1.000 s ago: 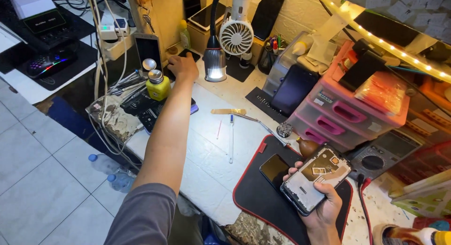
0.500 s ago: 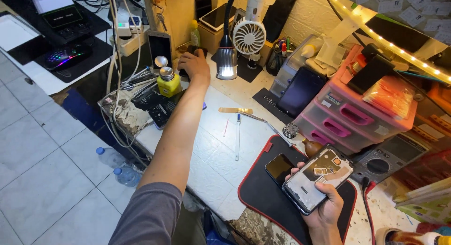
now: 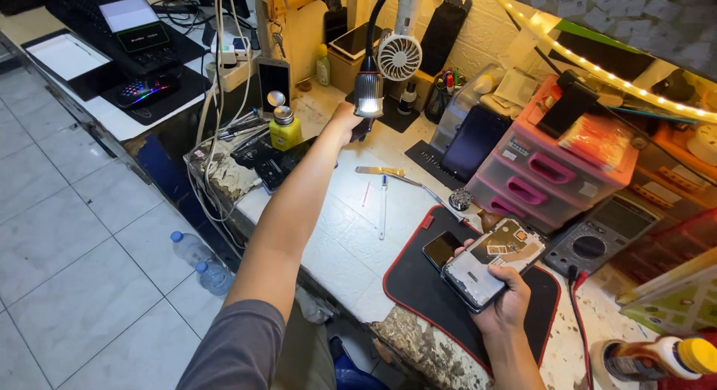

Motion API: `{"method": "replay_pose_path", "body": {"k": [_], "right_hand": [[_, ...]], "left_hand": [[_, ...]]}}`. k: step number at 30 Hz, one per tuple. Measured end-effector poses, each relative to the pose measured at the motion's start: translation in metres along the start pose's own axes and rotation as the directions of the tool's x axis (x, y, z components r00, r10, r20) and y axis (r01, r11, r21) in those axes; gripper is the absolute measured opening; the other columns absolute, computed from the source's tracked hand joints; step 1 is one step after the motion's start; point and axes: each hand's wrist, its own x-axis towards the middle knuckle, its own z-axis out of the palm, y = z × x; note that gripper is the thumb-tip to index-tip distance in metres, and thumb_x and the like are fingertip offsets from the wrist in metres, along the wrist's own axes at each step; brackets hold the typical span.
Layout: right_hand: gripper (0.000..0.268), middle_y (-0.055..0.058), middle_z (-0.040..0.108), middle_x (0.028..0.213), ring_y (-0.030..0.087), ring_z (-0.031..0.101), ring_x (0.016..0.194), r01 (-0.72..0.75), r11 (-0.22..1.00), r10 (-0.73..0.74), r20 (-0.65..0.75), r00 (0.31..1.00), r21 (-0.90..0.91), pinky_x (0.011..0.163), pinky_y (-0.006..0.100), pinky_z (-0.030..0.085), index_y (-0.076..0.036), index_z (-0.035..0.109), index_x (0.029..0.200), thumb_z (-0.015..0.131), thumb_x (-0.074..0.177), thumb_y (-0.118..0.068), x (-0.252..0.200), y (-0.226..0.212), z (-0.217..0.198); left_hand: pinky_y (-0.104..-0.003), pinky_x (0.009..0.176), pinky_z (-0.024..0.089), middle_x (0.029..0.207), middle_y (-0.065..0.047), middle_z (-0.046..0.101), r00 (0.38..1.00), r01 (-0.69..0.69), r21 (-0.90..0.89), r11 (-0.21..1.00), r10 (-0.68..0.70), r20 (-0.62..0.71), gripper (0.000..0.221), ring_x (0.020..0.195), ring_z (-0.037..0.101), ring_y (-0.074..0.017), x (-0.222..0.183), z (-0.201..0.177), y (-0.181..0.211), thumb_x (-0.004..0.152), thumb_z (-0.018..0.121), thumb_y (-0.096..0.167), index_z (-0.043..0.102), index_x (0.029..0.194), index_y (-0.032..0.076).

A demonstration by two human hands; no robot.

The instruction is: A technician performs various repair tasks on mobile phones, including prying open casings, inspecting internal components, and testing functionality at a dedicated repair bench.

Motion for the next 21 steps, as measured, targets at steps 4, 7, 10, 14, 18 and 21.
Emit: {"method": "replay_pose_path", "body": {"k": [4, 7, 10, 14, 18, 21], "right_hand": [[0.07, 0.019, 0.064, 0.125, 0.038, 0.063, 0.113, 0.027, 0.999, -0.029, -0.043, 0.999, -0.034, 0.102, 0.054, 0.05, 0.004, 0.049, 0.139, 0.056, 0.072, -0.012, -0.004, 0.002, 0.005], [0.067, 0.019, 0.061, 0.134, 0.037, 0.061, 0.122, -0.006, 1.0, 0.005, -0.046, 0.999, -0.015, 0.109, 0.056, 0.044, 0.002, 0.049, 0.141, 0.051, 0.075, -0.007, -0.005, -0.001, 0.006], [0.067, 0.02, 0.057, 0.146, 0.036, 0.057, 0.132, -0.031, 0.999, 0.03, -0.054, 0.998, -0.015, 0.116, 0.06, 0.038, -0.001, 0.046, 0.146, 0.045, 0.079, -0.003, -0.004, -0.001, 0.004], [0.068, 0.02, 0.056, 0.148, 0.037, 0.056, 0.134, -0.026, 1.0, 0.027, -0.047, 0.999, 0.002, 0.117, 0.059, 0.038, -0.001, 0.046, 0.146, 0.045, 0.079, -0.002, -0.003, 0.001, -0.001], [0.066, 0.021, 0.057, 0.147, 0.036, 0.056, 0.133, -0.037, 0.999, 0.035, -0.062, 0.997, -0.019, 0.116, 0.059, 0.039, 0.0, 0.048, 0.145, 0.045, 0.079, -0.004, -0.004, 0.0, 0.004], [0.069, 0.021, 0.056, 0.147, 0.037, 0.056, 0.133, -0.039, 0.999, 0.039, -0.055, 0.998, 0.002, 0.116, 0.06, 0.038, 0.0, 0.045, 0.147, 0.045, 0.078, -0.002, -0.002, 0.002, -0.002]], "left_hand": [[-0.028, 0.072, 0.046, 0.095, -0.008, 0.065, 0.977, 0.155, -0.156, 0.975, -0.128, 0.172, 0.034, 0.082, 0.057, -0.0165, -0.003, -0.002, -0.015, 0.087, 0.078, 0.024, 0.065, 0.115, 0.013], [-0.027, 0.062, 0.045, 0.086, -0.011, 0.06, 0.926, 0.284, -0.3, 0.911, -0.18, 0.331, 0.038, 0.071, 0.056, -0.0178, 0.004, -0.007, -0.033, 0.085, 0.079, 0.034, 0.057, 0.103, 0.01], [-0.03, 0.054, 0.043, 0.08, -0.016, 0.059, 0.875, 0.342, -0.349, 0.872, -0.16, 0.458, 0.045, 0.065, 0.058, -0.0222, -0.022, -0.011, -0.026, 0.08, 0.082, 0.039, 0.052, 0.09, 0.006], [-0.039, 0.062, 0.05, 0.086, -0.017, 0.062, 0.84, 0.352, -0.349, 0.868, -0.129, 0.527, 0.036, 0.072, 0.061, -0.0274, -0.021, -0.018, -0.035, 0.077, 0.078, 0.026, 0.052, 0.096, 0.01], [-0.058, 0.08, 0.059, 0.09, -0.018, 0.064, 0.855, 0.332, -0.369, 0.868, -0.111, 0.507, 0.035, 0.081, 0.071, -0.034, -0.038, -0.019, -0.017, 0.074, 0.07, 0.012, 0.049, 0.102, 0.009], [-0.066, 0.081, 0.06, 0.096, -0.022, 0.061, 0.894, 0.33, -0.418, 0.846, -0.138, 0.427, 0.043, 0.08, 0.072, -0.0363, -0.019, -0.018, -0.016, 0.067, 0.058, 0.004, 0.042, 0.108, 0.005]]}}
